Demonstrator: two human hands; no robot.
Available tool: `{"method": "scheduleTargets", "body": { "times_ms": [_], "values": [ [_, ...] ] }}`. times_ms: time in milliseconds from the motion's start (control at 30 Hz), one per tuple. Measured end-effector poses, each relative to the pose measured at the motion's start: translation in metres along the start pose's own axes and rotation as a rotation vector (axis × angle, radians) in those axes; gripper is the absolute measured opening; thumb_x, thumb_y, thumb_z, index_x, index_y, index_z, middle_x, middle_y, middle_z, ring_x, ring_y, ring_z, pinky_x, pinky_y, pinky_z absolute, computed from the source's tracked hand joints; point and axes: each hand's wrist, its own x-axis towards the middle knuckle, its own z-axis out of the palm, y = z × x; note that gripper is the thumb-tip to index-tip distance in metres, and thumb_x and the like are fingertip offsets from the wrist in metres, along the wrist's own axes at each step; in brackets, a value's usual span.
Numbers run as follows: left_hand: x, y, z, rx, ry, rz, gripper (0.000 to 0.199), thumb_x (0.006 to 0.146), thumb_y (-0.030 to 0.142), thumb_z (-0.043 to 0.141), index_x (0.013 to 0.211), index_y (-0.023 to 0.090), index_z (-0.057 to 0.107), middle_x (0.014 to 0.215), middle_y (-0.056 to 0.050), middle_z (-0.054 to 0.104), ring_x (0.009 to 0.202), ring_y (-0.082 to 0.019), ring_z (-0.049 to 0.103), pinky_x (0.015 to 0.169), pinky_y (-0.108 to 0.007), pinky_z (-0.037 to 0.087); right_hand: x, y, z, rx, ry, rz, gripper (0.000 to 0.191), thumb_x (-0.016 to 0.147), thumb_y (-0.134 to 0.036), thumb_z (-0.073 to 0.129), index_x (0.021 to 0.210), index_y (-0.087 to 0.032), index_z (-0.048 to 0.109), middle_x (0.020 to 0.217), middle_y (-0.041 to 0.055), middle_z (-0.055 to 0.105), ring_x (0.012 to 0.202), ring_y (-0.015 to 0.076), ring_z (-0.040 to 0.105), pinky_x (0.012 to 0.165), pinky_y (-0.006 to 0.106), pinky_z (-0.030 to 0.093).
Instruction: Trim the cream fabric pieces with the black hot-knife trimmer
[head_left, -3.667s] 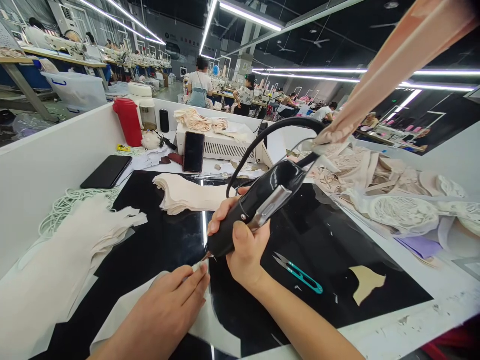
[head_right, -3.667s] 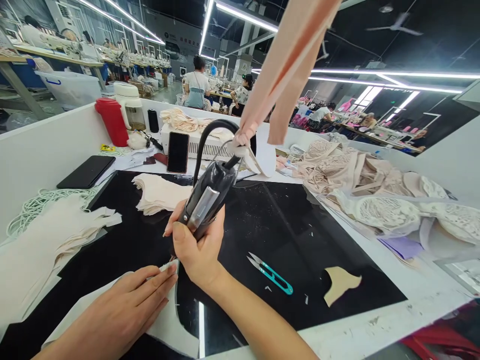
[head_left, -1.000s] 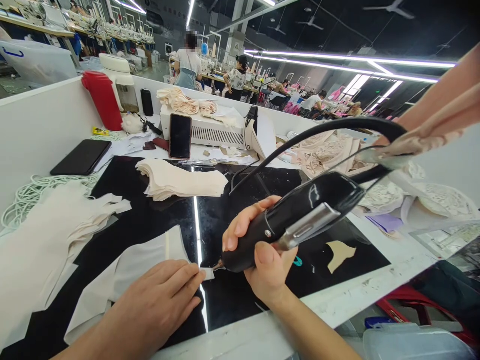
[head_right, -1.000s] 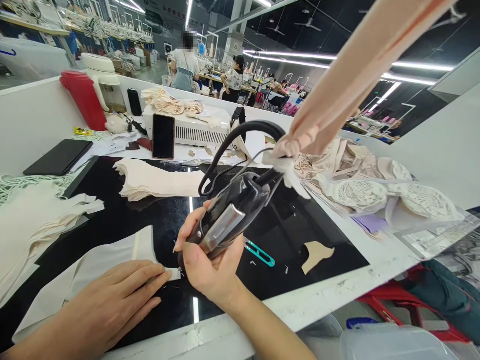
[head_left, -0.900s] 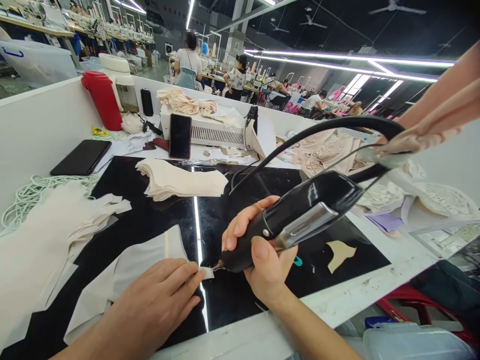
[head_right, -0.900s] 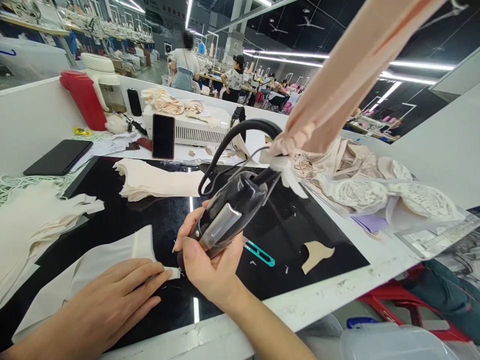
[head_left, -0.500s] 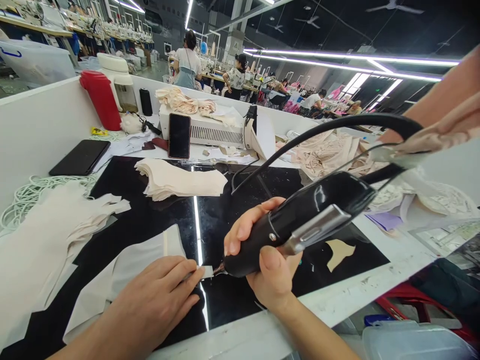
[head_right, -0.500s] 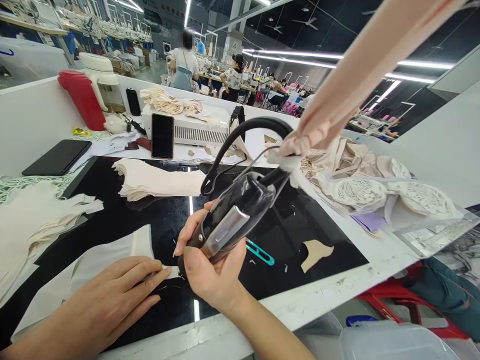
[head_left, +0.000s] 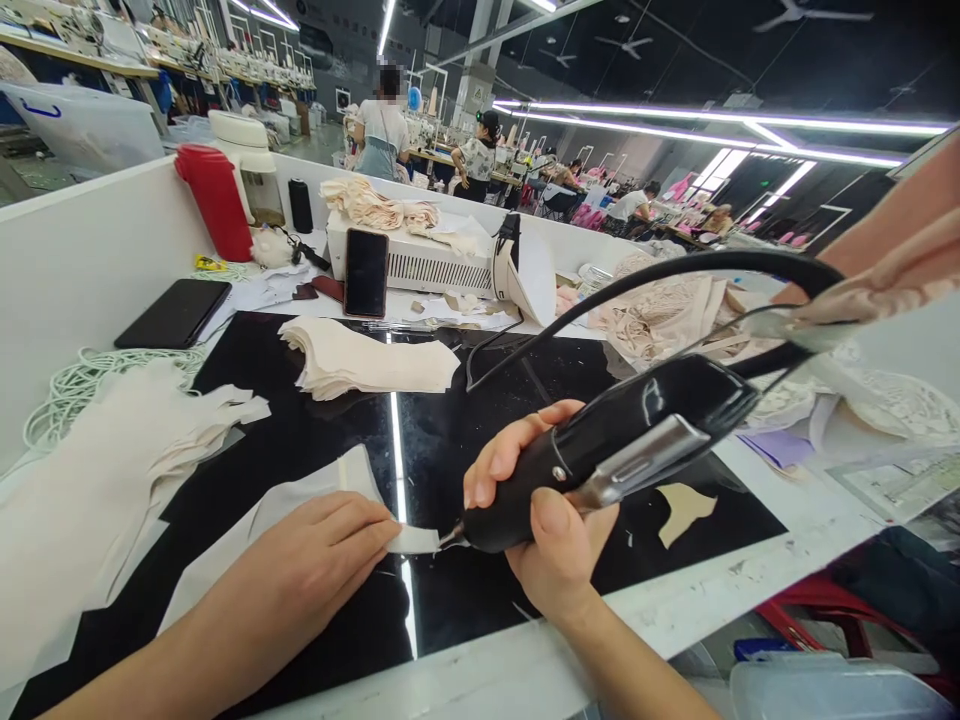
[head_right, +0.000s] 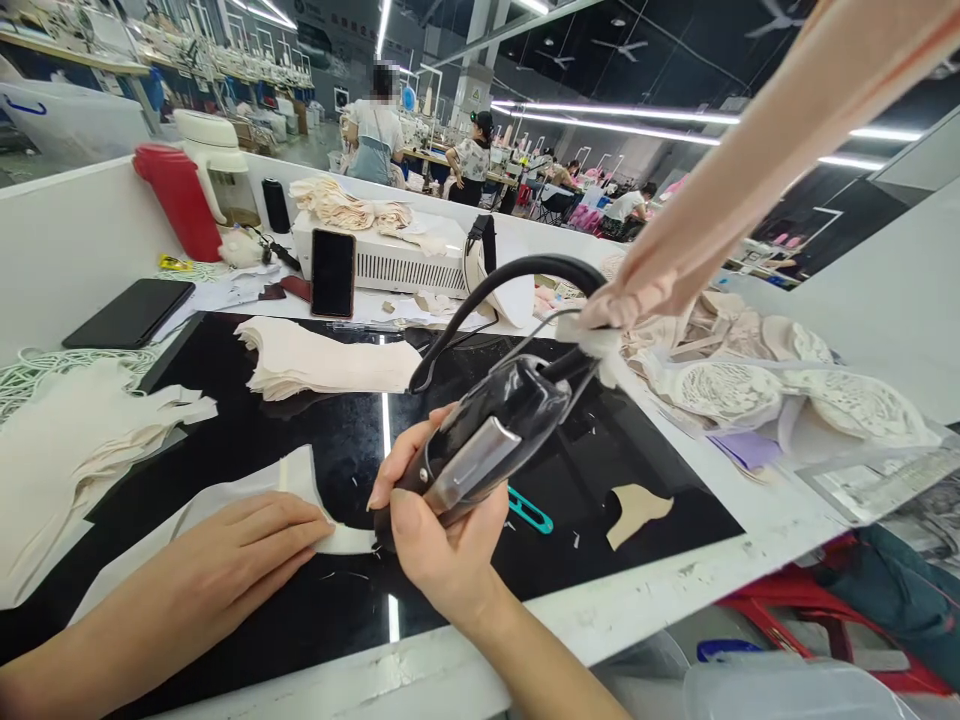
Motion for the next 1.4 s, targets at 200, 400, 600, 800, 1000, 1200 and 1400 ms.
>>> {"method": "scheduleTargets", "body": {
  "times_ms": [200,400,600,800,1000,1200,1400],
  "values": [
    [-0.008,-0.007,0.004,-0.082,-0.044,-0.053,0.023,0.114,0.019,0.039,0.116,0.021,0.062,0.111,-0.003,0.069,0.099,-0.018,0.068,0.089,-0.03,0.054,-0.001,-0.003,-0.004,0.017,0.011,-0.007,0.037,0.092,-0.036,0.078,0.122,-0.031,0.058,0.085,-0.0044,0.064,0.06,0.0109,0.063,0.054,0.025,0.056],
    [-0.007,-0.008,0.005,-0.076,-0.043,-0.009,0.025,0.11,0.01,0.042,0.114,0.021,0.064,0.112,-0.004,0.07,0.102,-0.018,0.067,0.093,-0.031,0.055,0.0,-0.003,-0.002,0.008,0.015,-0.007,0.039,0.09,-0.038,0.079,0.122,-0.03,0.057,0.084,-0.0045,0.064,0.059,0.0109,0.062,0.053,0.025,0.056],
    [-0.007,-0.006,0.003,-0.06,-0.075,0.005,0.021,0.106,0.006,0.049,0.112,0.019,0.065,0.11,-0.004,0.07,0.101,-0.02,0.067,0.092,-0.033,0.056,-0.001,-0.004,-0.004,0.005,0.018,0.019,0.037,0.091,-0.038,0.077,0.121,-0.031,0.057,0.084,-0.0043,0.064,0.06,0.0118,0.062,0.054,0.027,0.056],
    [-0.008,-0.007,0.006,-0.064,-0.078,0.005,0.018,0.104,0.004,0.054,0.11,0.018,0.064,0.111,-0.004,0.07,0.101,-0.021,0.065,0.091,-0.034,0.055,0.01,-0.005,0.008,0.012,0.081,0.002,0.035,0.09,-0.037,0.078,0.117,-0.03,0.057,0.083,-0.0049,0.064,0.059,0.012,0.063,0.053,0.027,0.056],
    [-0.008,-0.005,0.007,-0.094,-0.093,-0.013,0.018,0.101,0.001,0.057,0.106,0.018,0.062,0.11,-0.002,0.067,0.101,-0.02,0.062,0.092,-0.035,0.052,0.015,0.011,0.022,0.02,0.065,0.008,0.035,0.092,-0.039,0.077,0.117,-0.03,0.054,0.084,-0.0055,0.063,0.059,0.011,0.062,0.054,0.027,0.055],
    [-0.007,-0.003,0.007,-0.093,-0.063,-0.013,0.019,0.101,0.0,0.056,0.105,0.018,0.063,0.108,-0.002,0.067,0.1,-0.02,0.062,0.091,-0.035,0.052,0.009,0.019,0.021,-0.032,0.041,-0.005,0.036,0.093,-0.041,0.075,0.119,-0.03,0.052,0.085,-0.0045,0.061,0.059,0.0121,0.062,0.053,0.028,0.055],
    [-0.004,-0.002,0.005,-0.087,-0.07,-0.021,0.019,0.1,0.0,0.058,0.103,0.018,0.063,0.106,-0.002,0.068,0.097,-0.02,0.063,0.089,-0.034,0.052,0.009,0.02,0.023,-0.027,0.029,-0.013,0.033,0.096,-0.037,0.072,0.12,-0.03,0.052,0.086,-0.0046,0.062,0.06,0.0115,0.062,0.055,0.028,0.054]
  ]
}}
